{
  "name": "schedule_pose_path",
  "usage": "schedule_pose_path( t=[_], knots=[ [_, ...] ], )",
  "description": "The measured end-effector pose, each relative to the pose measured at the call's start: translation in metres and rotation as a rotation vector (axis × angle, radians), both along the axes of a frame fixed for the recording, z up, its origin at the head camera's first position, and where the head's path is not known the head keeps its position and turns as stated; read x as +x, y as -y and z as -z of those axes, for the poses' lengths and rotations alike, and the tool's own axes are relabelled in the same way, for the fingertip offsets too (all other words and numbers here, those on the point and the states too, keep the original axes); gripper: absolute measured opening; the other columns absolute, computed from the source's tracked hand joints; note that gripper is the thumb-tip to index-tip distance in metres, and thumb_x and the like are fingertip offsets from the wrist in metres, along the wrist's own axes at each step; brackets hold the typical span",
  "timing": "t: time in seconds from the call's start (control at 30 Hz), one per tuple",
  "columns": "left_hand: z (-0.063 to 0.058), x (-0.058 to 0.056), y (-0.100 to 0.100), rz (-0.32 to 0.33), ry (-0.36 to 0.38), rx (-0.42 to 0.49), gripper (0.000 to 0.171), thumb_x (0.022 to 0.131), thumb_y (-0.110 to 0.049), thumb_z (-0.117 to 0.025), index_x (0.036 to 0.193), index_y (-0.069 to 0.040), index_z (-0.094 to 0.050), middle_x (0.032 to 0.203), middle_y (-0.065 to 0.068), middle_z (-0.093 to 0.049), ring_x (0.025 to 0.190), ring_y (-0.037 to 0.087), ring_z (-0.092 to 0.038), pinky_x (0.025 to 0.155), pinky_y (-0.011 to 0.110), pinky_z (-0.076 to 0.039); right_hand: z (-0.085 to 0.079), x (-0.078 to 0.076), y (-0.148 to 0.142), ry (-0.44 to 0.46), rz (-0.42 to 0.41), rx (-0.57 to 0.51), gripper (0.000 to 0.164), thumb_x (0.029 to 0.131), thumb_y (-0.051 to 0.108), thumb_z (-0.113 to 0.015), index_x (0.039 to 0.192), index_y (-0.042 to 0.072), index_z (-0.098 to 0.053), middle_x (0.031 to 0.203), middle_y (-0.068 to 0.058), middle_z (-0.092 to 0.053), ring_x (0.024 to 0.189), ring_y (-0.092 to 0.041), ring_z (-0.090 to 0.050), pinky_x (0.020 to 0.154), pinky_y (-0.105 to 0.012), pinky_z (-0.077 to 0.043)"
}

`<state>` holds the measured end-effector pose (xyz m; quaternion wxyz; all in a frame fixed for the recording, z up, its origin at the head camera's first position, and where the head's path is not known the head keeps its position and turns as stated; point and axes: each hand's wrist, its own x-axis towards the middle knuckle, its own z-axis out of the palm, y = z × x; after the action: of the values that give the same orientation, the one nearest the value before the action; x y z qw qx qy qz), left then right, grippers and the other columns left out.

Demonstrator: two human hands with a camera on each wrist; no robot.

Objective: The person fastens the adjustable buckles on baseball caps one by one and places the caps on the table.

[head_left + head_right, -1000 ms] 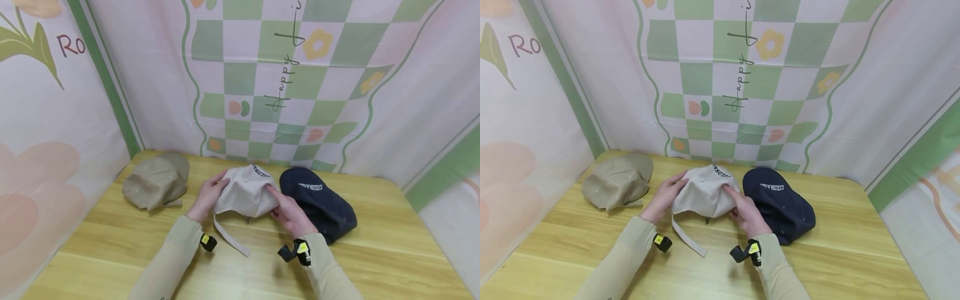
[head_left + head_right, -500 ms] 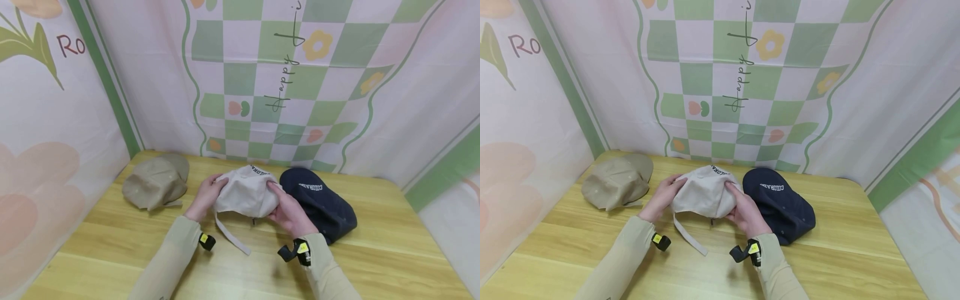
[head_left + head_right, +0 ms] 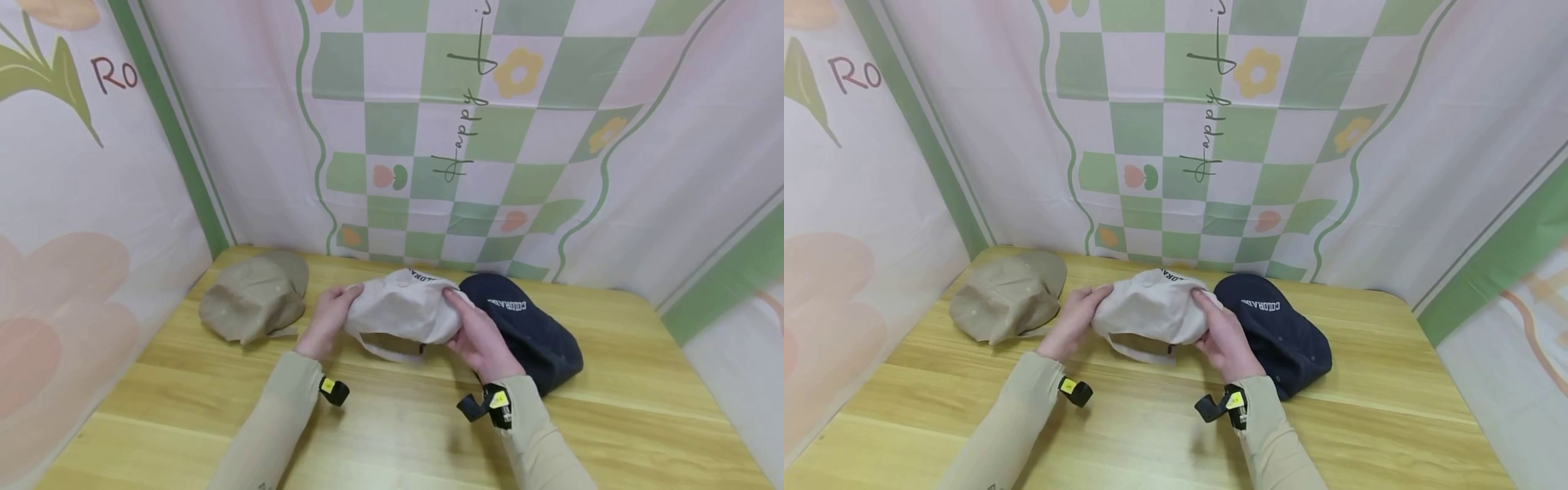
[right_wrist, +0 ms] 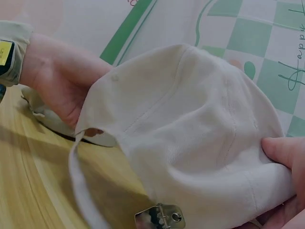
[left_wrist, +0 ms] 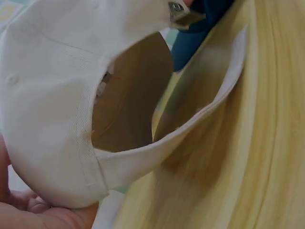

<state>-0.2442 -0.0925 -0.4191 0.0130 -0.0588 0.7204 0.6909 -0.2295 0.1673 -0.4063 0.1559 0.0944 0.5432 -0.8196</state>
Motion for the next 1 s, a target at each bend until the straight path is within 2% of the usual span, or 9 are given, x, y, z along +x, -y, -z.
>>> schedule_pose_path(
  t=[0.1, 0.2, 0.3, 0.5, 0.6, 0.7, 0.87, 1.0],
  knots=[
    [-0.0025, -0.0022, 0.0010, -0.015, -0.023, 0.196, 0.033, 0.104, -0.026, -0.058, 0.109, 0.006, -0.066, 0.096, 0.006, -0.062, 0.078, 0.012, -0.056, 0.066, 0.020, -0.046, 0.0000, -0.0006, -0.0012, 0.016, 0.031, -0.003, 0.049, 0.103, 0.042, -0.061, 0.140, 0.013, -0.047, 0.121, -0.003, -0.060, 0.107, -0.017, -0.060, 0.089, -0.033, -0.049],
    [-0.0049, -0.0034, 0.0025, 0.000, -0.016, 0.394, 0.038, 0.106, -0.020, -0.054, 0.131, 0.007, -0.059, 0.107, 0.008, -0.064, 0.082, 0.010, -0.062, 0.069, 0.019, -0.051, -0.0010, -0.0005, -0.0018, 0.027, 0.052, -0.008, 0.049, 0.103, 0.044, -0.061, 0.140, 0.014, -0.047, 0.121, -0.002, -0.059, 0.107, -0.016, -0.060, 0.089, -0.032, -0.049],
    [-0.0068, -0.0028, 0.0038, 0.030, -0.008, 0.482, 0.042, 0.105, -0.017, -0.054, 0.143, 0.002, -0.053, 0.113, 0.010, -0.066, 0.088, 0.013, -0.068, 0.077, 0.025, -0.056, -0.0020, -0.0001, -0.0015, 0.031, 0.061, -0.014, 0.050, 0.103, 0.043, -0.060, 0.142, 0.015, -0.046, 0.121, -0.002, -0.060, 0.107, -0.015, -0.060, 0.089, -0.032, -0.049],
    [-0.0060, -0.0012, 0.0058, 0.129, -0.011, 0.482, 0.052, 0.098, -0.010, -0.056, 0.150, -0.011, -0.050, 0.109, 0.007, -0.067, 0.087, 0.017, -0.068, 0.083, 0.033, -0.055, -0.0013, -0.0010, -0.0009, 0.042, 0.067, -0.026, 0.050, 0.105, 0.040, -0.057, 0.146, 0.015, -0.042, 0.124, -0.002, -0.058, 0.109, -0.015, -0.059, 0.090, -0.031, -0.049],
    [-0.0051, -0.0013, 0.0069, 0.199, -0.021, 0.475, 0.065, 0.094, -0.002, -0.054, 0.157, -0.015, -0.041, 0.117, 0.013, -0.066, 0.095, 0.022, -0.067, 0.092, 0.040, -0.053, -0.0013, -0.0015, -0.0010, 0.039, 0.068, -0.042, 0.050, 0.106, 0.039, -0.056, 0.147, 0.016, -0.041, 0.129, -0.003, -0.052, 0.111, -0.016, -0.056, 0.090, -0.031, -0.049],
    [-0.0033, -0.0017, 0.0085, 0.266, -0.028, 0.429, 0.081, 0.090, 0.006, -0.054, 0.162, -0.020, -0.029, 0.125, 0.020, -0.064, 0.105, 0.027, -0.065, 0.098, 0.045, -0.051, -0.0015, -0.0018, -0.0012, 0.031, 0.074, -0.063, 0.050, 0.106, 0.038, -0.055, 0.148, 0.017, -0.039, 0.133, -0.004, -0.047, 0.114, -0.017, -0.053, 0.090, -0.030, -0.048],
    [-0.0024, -0.0006, 0.0103, 0.353, -0.013, 0.334, 0.097, 0.088, 0.016, -0.057, 0.165, -0.023, -0.013, 0.137, 0.024, -0.058, 0.120, 0.033, -0.060, 0.101, 0.043, -0.051, -0.0029, -0.0012, 0.0005, 0.030, 0.100, -0.074, 0.043, 0.106, 0.037, -0.055, 0.142, 0.017, -0.043, 0.130, -0.004, -0.049, 0.112, -0.016, -0.054, 0.089, -0.029, -0.048],
    [-0.0041, 0.0018, 0.0104, 0.385, 0.007, 0.310, 0.103, 0.087, 0.018, -0.057, 0.165, -0.025, -0.005, 0.138, 0.024, -0.057, 0.121, 0.032, -0.060, 0.101, 0.039, -0.050, -0.0040, 0.0005, 0.0016, 0.022, 0.105, -0.078, 0.037, 0.106, 0.036, -0.055, 0.137, 0.018, -0.046, 0.124, -0.002, -0.054, 0.108, -0.015, -0.056, 0.087, -0.028, -0.047]
  ],
)
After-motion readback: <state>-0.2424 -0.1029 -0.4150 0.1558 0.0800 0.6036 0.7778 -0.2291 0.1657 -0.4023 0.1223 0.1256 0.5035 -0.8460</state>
